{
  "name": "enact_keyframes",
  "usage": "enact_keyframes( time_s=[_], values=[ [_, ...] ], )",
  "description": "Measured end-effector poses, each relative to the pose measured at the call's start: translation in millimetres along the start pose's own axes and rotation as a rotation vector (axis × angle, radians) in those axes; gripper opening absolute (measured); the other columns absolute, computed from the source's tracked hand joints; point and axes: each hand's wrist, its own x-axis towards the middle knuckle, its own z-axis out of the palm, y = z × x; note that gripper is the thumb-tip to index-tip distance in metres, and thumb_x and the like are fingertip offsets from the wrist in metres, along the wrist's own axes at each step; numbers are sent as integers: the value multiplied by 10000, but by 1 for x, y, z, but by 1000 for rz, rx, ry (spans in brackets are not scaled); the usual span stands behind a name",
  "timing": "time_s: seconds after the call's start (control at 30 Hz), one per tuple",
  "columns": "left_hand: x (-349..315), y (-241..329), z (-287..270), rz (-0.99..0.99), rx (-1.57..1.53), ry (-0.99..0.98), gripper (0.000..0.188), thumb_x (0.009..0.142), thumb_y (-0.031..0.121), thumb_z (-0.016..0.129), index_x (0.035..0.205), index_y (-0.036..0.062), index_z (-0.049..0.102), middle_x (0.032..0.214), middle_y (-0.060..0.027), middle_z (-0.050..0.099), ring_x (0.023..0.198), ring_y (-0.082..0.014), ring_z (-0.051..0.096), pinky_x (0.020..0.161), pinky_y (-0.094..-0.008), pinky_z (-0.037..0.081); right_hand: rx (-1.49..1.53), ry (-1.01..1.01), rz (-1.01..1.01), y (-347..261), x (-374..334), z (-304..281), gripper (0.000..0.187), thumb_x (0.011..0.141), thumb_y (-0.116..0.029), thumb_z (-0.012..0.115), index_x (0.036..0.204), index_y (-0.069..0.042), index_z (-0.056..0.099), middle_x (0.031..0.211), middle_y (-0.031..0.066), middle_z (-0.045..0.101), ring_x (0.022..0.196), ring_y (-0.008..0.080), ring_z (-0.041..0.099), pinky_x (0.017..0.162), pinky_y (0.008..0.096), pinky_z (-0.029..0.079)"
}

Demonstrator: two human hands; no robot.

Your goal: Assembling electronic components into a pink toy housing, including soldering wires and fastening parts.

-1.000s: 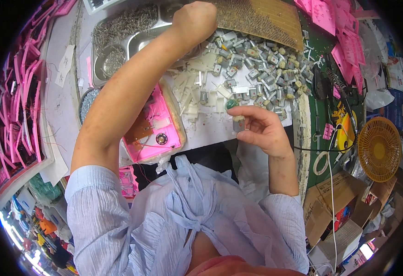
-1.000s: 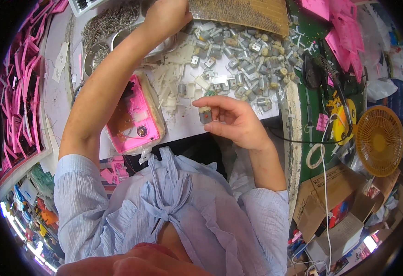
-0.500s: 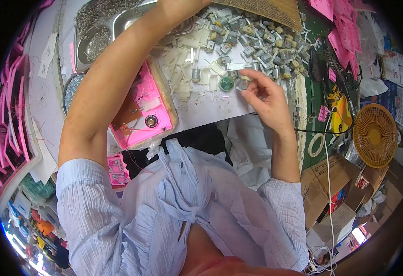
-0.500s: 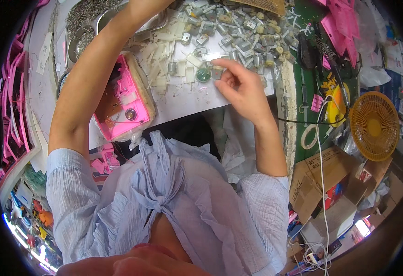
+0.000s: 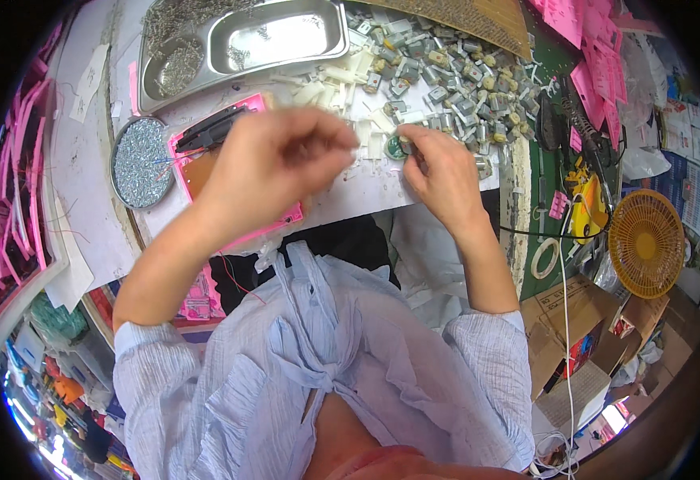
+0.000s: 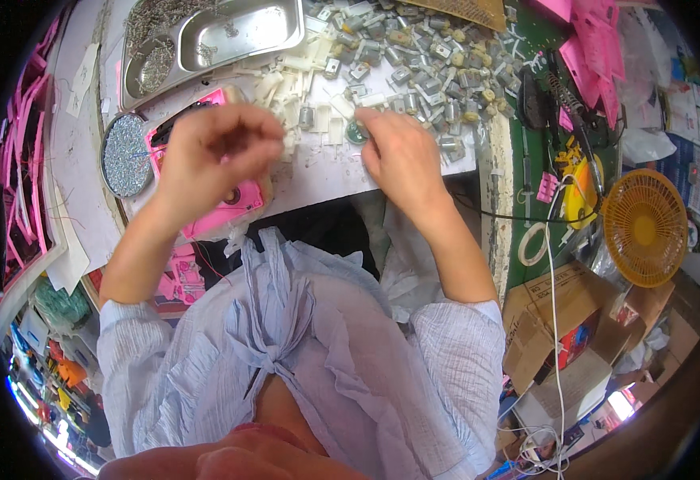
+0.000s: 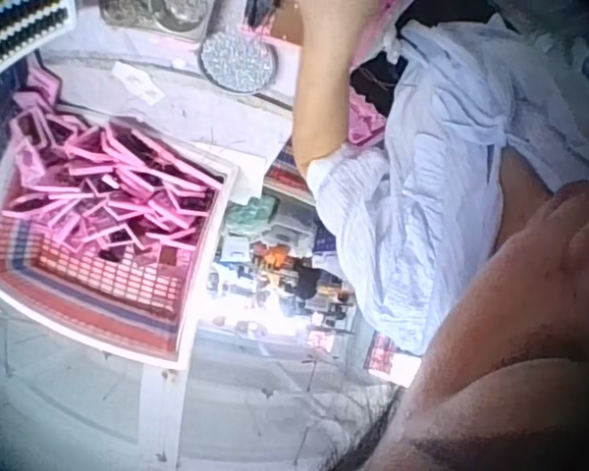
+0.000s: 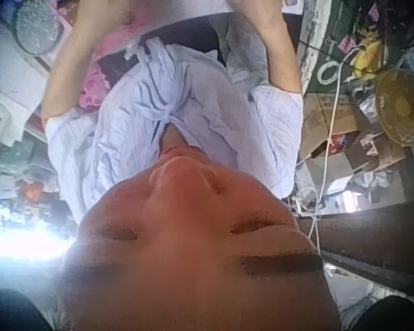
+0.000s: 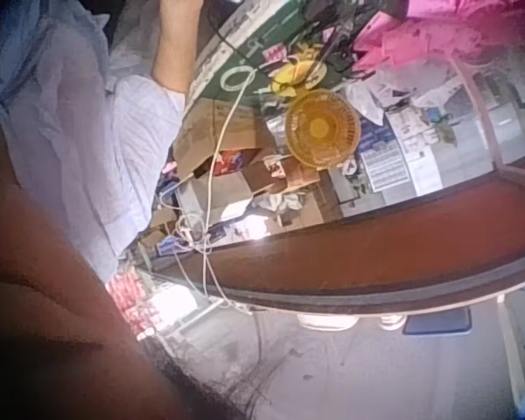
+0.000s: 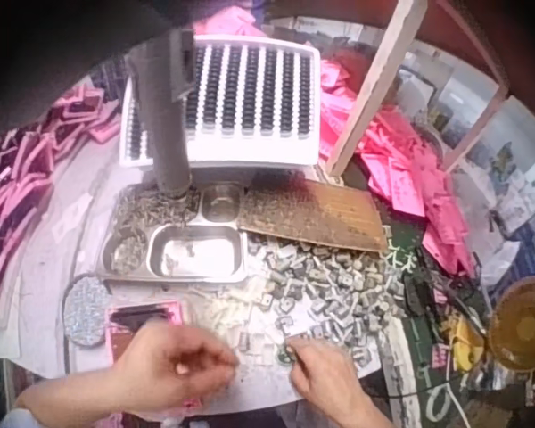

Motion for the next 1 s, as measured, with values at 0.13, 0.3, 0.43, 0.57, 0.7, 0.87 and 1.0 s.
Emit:
enact_keyframes(
  time_s=[0.13,0.3,0.43,0.57,0.7,0.87,1.0],
  values=[
    [-48,-18,7,-83,-137,34,119,918,-60,671,1029,-28,698,956,-65,680,777,-115,673,673,-239,546,277,-142,334,-20,1,-18,421,846,-37,698,1266,-53,665,835,64,644,743,162,633,694,287,511],
    [-74,-33,16,-50,-122,200,118,898,-24,701,1009,0,728,965,-63,710,860,-121,700,723,-249,571,1289,-367,362,-77,0,2,503,883,54,721,1364,-5,585,847,-30,587,772,27,549,694,177,447],
    [-85,-39,20,-41,-154,319,199,894,-20,717,1089,3,681,971,-68,706,911,-111,698,764,-248,578,1425,-470,399,-92,8,23,508,901,17,731,1381,-10,567,833,-2,624,732,54,590,659,190,465],
    [-89,-44,19,-29,-265,351,266,890,-31,719,1138,6,632,983,-69,700,905,-100,697,772,-240,579,1397,-532,407,-100,18,29,485,908,-3,730,1368,-12,577,785,-7,623,686,60,601,637,194,467],
    [-92,-49,17,-18,-215,334,268,883,-43,724,1127,10,625,1001,-61,694,879,-98,697,770,-239,582,1327,-561,371,-94,22,31,468,906,-14,733,1352,-15,592,769,-10,624,669,50,594,629,191,470],
    [-92,-53,20,39,-229,372,263,878,-46,731,1112,14,627,996,-55,691,875,-100,699,773,-246,588,1404,-572,423,-94,22,30,468,908,-21,732,1354,-14,591,775,-10,628,663,48,590,625,189,474],
    [-91,-50,20,38,-280,377,260,878,-47,730,1110,15,630,994,-52,691,883,-105,701,776,-248,591,1483,-565,439,-96,20,29,464,913,-7,721,1357,-8,587,787,-6,631,671,54,593,627,190,478]
  ],
)
